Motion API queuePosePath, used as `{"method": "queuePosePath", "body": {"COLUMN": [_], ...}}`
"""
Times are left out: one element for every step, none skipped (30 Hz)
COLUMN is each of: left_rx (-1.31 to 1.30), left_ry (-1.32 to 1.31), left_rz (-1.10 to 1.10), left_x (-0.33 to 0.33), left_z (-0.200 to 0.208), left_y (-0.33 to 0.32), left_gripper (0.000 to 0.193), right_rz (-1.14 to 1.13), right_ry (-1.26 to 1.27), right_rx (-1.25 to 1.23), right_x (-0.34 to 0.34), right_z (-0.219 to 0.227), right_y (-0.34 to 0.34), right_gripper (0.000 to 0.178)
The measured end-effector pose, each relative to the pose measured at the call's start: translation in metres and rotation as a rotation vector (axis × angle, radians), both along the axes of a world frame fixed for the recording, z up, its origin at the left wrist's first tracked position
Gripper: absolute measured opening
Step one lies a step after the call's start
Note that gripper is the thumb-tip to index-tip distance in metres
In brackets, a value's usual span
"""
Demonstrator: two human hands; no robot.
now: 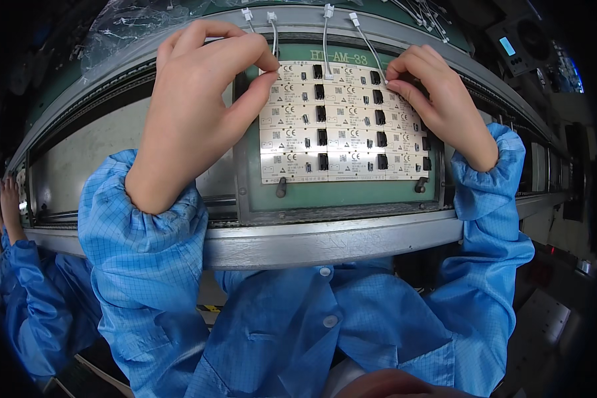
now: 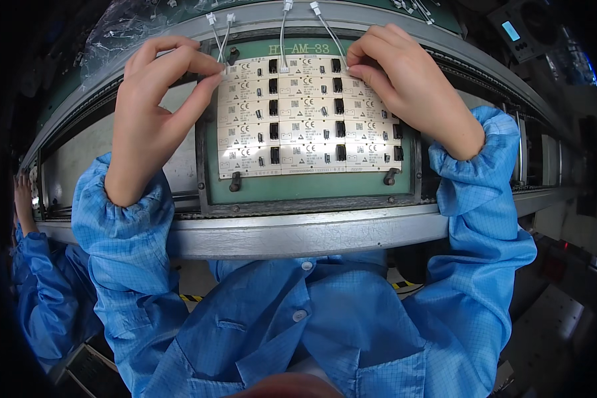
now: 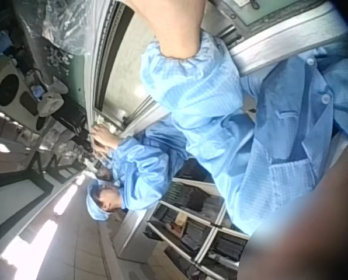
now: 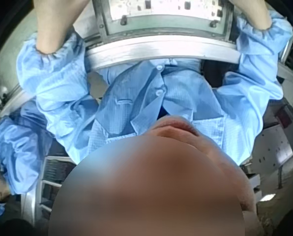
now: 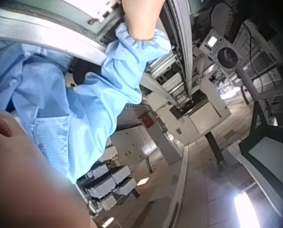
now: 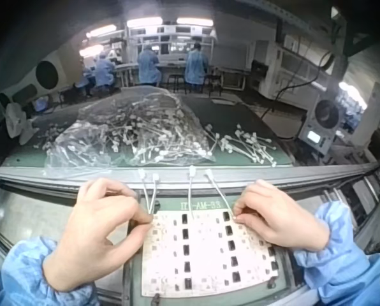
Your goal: Assembling electronic components onto circuit boards on a production line.
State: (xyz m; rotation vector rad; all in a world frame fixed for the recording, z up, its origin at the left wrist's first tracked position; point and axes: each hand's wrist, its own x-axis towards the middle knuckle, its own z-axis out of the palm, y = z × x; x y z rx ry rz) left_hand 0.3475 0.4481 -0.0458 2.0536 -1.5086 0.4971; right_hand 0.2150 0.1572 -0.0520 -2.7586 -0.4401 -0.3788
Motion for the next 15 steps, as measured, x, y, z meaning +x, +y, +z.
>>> {"method": "queuePosePath", "body": {"left_rx": [0.001,0.008,0.015,0.014,0.01,0.006,0.005,0.032,0.059,0.059,0.057,0.054,0.053,0.058,0.062], "left_ry": [0.002,-0.009,-0.019,-0.017,-0.016,-0.016,-0.014,-0.023,-0.032,-0.029,-0.025,-0.021,-0.021,-0.028,-0.036], "left_rz": [0.001,-0.002,-0.005,-0.005,-0.008,-0.012,-0.01,-0.016,-0.023,-0.022,-0.014,-0.006,-0.006,-0.013,-0.021], "left_x": [0.0,0.0,0.0,0.0,-0.001,-0.002,-0.002,-0.002,-0.002,-0.002,-0.002,-0.002,-0.001,-0.001,0.0], "left_z": [0.001,0.001,0.001,0.002,0.002,0.002,0.004,0.007,0.008,0.008,0.008,0.008,0.008,0.008,0.009], "left_y": [0.001,0.0,0.0,0.0,-0.001,-0.001,-0.001,-0.001,-0.001,-0.001,-0.001,-0.001,-0.001,0.0,0.0], "left_gripper": [0.012,0.012,0.012,0.012,0.012,0.013,0.013,0.012,0.012,0.012,0.012,0.012,0.012,0.012,0.012], "right_rz": [-0.012,-0.012,-0.025,-0.037,-0.035,-0.064,-0.093,-0.092,-0.06,-0.029,-0.029,-0.027,-0.024,-0.024,-0.04], "right_ry": [0.003,0.005,-0.012,-0.029,-0.027,-0.024,-0.022,-0.019,-0.031,-0.043,-0.042,-0.055,-0.069,-0.069,-0.101], "right_rx": [-0.003,-0.005,-0.021,-0.036,-0.037,-0.034,-0.031,-0.03,-0.045,-0.06,-0.061,-0.091,-0.121,-0.122,-0.168], "right_x": [0.0,0.0,0.0,-0.001,-0.002,-0.004,-0.004,-0.004,-0.003,-0.003,-0.003,-0.004,-0.005,-0.005,-0.005], "right_z": [0.0,0.0,0.001,0.002,0.001,0.001,0.0,0.001,0.005,0.006,0.006,0.006,0.006,0.006,0.007], "right_y": [0.001,0.002,0.004,0.005,0.006,0.007,0.007,0.007,0.006,0.006,0.005,0.005,0.005,0.008,0.012], "right_gripper": [0.011,0.011,0.011,0.011,0.011,0.011,0.011,0.011,0.011,0.011,0.011,0.01,0.01,0.01,0.01]}}
